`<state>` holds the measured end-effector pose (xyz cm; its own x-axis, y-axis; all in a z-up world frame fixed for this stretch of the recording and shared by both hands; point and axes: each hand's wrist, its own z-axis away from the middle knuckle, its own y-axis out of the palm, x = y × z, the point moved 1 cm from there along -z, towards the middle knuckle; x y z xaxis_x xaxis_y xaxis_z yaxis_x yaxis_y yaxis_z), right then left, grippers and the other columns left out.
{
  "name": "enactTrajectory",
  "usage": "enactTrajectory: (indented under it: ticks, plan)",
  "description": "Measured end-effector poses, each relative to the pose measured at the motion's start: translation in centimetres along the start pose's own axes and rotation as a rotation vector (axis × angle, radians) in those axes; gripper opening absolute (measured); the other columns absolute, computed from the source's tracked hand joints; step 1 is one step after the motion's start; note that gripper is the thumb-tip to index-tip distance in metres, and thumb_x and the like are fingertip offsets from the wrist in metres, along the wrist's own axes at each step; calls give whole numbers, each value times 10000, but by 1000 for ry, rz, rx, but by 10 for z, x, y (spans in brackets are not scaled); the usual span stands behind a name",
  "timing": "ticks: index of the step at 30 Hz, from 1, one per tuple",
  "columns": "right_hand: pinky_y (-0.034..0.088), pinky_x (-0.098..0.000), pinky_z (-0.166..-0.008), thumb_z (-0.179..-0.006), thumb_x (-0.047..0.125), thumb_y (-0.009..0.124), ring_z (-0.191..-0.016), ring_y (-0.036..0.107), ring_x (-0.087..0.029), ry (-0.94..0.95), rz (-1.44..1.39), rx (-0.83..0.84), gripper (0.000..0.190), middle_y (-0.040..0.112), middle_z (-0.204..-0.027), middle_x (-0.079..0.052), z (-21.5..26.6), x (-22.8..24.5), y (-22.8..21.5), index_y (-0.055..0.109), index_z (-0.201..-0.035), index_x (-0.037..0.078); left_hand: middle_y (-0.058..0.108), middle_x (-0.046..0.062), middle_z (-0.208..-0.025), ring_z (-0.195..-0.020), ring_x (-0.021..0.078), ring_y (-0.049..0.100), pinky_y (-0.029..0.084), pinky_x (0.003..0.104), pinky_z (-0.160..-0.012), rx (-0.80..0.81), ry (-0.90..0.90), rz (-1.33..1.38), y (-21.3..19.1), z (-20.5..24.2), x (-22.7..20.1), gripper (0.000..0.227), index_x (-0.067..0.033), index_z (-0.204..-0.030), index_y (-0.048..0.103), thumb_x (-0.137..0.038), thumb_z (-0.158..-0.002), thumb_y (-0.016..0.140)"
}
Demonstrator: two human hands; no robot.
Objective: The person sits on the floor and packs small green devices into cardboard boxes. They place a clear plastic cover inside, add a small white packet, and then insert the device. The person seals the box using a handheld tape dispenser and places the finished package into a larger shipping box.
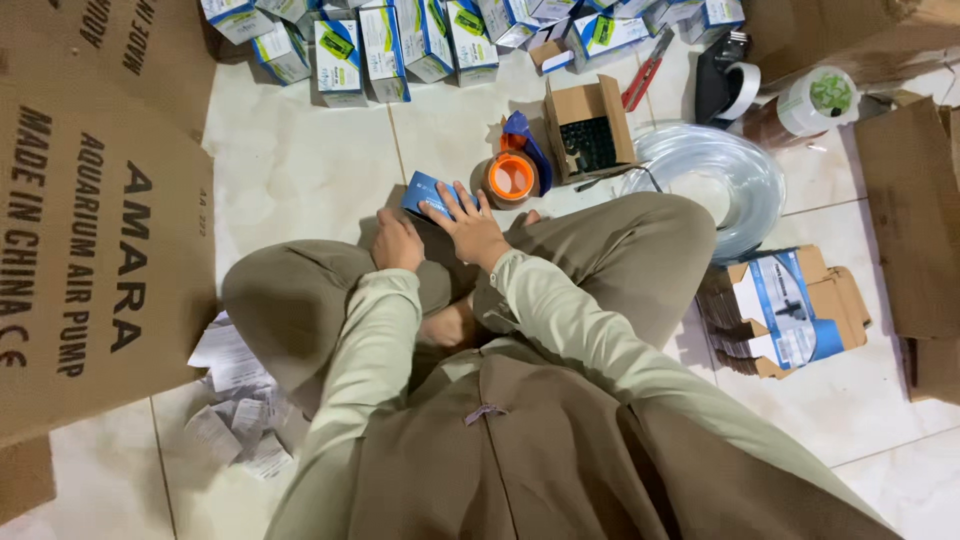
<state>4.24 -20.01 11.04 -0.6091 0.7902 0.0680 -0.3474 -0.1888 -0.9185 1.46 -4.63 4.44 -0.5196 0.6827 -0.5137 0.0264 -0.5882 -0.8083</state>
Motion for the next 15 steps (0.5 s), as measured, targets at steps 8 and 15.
enactTrajectory:
  ticks: [8,15]
  plan:
    - [132,-542,-1132,-851,250,569,-1425,45,-356,-31,-44,-98,793,-8,-1565,-40,-5,-10,10,102,-1478,384,669,111,-687,-654,257,656,489,417,-612,291,376,-694,41,42,1,482,-117,-837,700,-503,-840,411]
    - [352,-527,-1027,-901,379,559,-1285,404,-374,4,-317,-353,622,331,-1427,-91,-13,-12,18,244,-1438,405,679,186,-908,-849,348,657,523,451,-681,267,375,-568,29,82,-13,445,-64,-1005,679,-422,-840,474]
